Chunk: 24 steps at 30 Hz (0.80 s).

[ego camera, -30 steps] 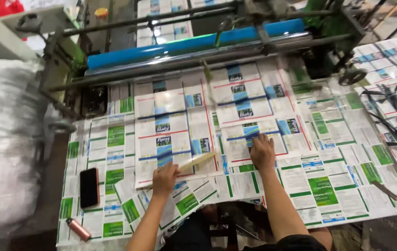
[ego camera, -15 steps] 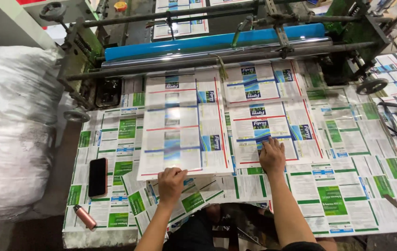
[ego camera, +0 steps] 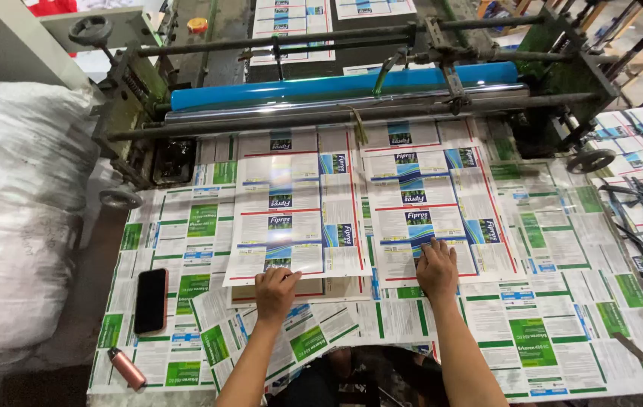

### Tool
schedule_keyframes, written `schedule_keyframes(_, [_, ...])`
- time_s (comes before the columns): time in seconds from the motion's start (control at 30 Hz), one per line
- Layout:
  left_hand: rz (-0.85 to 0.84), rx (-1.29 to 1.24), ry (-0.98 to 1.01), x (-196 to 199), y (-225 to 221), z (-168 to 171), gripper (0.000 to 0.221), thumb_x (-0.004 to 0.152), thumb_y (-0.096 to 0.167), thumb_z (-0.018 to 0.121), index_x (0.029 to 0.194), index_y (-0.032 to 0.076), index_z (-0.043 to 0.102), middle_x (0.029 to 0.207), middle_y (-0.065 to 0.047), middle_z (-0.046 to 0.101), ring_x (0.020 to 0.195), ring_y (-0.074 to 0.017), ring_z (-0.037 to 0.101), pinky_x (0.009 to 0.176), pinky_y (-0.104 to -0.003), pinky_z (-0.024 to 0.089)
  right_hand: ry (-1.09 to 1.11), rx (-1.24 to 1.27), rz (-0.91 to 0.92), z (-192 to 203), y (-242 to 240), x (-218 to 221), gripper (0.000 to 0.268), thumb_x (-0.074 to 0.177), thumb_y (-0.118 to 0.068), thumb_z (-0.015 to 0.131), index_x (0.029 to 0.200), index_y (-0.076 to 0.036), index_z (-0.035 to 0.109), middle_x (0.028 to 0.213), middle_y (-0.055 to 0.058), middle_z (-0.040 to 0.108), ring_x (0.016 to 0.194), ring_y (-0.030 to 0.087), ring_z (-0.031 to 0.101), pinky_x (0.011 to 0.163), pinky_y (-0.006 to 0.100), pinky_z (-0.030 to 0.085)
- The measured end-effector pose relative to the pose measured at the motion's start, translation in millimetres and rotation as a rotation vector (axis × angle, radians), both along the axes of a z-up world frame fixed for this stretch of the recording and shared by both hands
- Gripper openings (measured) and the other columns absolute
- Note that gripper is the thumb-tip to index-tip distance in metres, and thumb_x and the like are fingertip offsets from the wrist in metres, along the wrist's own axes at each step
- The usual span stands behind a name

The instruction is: Picking up and inspecting printed label sheets from a production machine.

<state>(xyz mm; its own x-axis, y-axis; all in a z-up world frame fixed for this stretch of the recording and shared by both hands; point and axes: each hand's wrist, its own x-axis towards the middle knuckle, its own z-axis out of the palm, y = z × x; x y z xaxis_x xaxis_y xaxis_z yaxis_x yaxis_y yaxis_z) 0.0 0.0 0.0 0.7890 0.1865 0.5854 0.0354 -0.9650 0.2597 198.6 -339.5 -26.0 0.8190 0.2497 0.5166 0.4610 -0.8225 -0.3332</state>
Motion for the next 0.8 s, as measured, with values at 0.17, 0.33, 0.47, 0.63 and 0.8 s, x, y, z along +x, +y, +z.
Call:
schedule_keyframes(0.17, [0.009, 0.019, -0.002, 30.4, 10.8, -10.7, 0.014, 0.081, 0.013, 0.076, 0.090, 0.023, 0.080, 0.083, 0.005, 0.064, 0.086, -0.0181, 0.062, 0.076, -0.040, 0.041, 0.030, -0.047, -0.003, -8.0, -2.7, 3.9, 0.028, 0.094, -0.017, 0.059, 0.115, -0.005, 0.074, 0.136, 0.019, 0.067, 0.133, 0.039, 0.058, 0.118, 0.058, 0.037])
schedule_keyframes(0.33, [0.068, 0.024, 0.093, 55.3, 22.2, -14.0, 0.014, 0.080, 0.017, 0.078, 0.091, 0.025, 0.080, 0.092, 0.006, 0.068, 0.094, -0.0184, 0.062, 0.082, -0.044, 0.041, 0.105, -0.186, 0.010, 19.5, -9.4, -15.5, 0.038, 0.092, -0.023, 0.062, 0.125, -0.006, 0.070, 0.140, 0.017, 0.063, 0.136, 0.040, 0.052, 0.115, 0.063, 0.034])
schedule_keyframes(0.47, [-0.021, -0.052, 0.239, 36.1, 13.9, -7.8, 0.038, 0.074, 0.032, 0.083, 0.109, 0.020, 0.076, 0.117, 0.001, 0.067, 0.117, -0.0233, 0.057, 0.098, -0.049, 0.038, 0.182, -0.248, 0.194, 29.4, -35.7, -33.0, 0.063, 0.079, -0.041, 0.074, 0.131, -0.007, 0.067, 0.144, 0.020, 0.059, 0.135, 0.044, 0.046, 0.110, 0.063, 0.033])
schedule_keyframes(0.63, [-0.177, -0.118, 0.416, -1.0, 1.0, 0.3, 0.059, 0.069, 0.046, 0.087, 0.119, 0.020, 0.072, 0.137, -0.004, 0.060, 0.137, -0.0288, 0.046, 0.108, -0.054, 0.032, 0.233, -0.279, 0.338, 19.2, -60.4, -25.8, 0.071, 0.076, -0.054, 0.078, 0.130, -0.009, 0.063, 0.140, 0.014, 0.062, 0.135, 0.040, 0.051, 0.111, 0.059, 0.039])
schedule_keyframes(0.8, [-0.182, -0.107, 0.525, -10.5, -1.7, 10.8, 0.061, 0.069, 0.051, 0.086, 0.121, 0.022, 0.071, 0.143, -0.004, 0.056, 0.141, -0.0302, 0.042, 0.114, -0.061, 0.027, 0.361, -0.527, 0.420, 22.8, -57.3, -0.6, 0.060, 0.084, -0.052, 0.074, 0.128, -0.014, 0.063, 0.133, 0.011, 0.068, 0.121, 0.039, 0.065, 0.087, 0.050, 0.061])
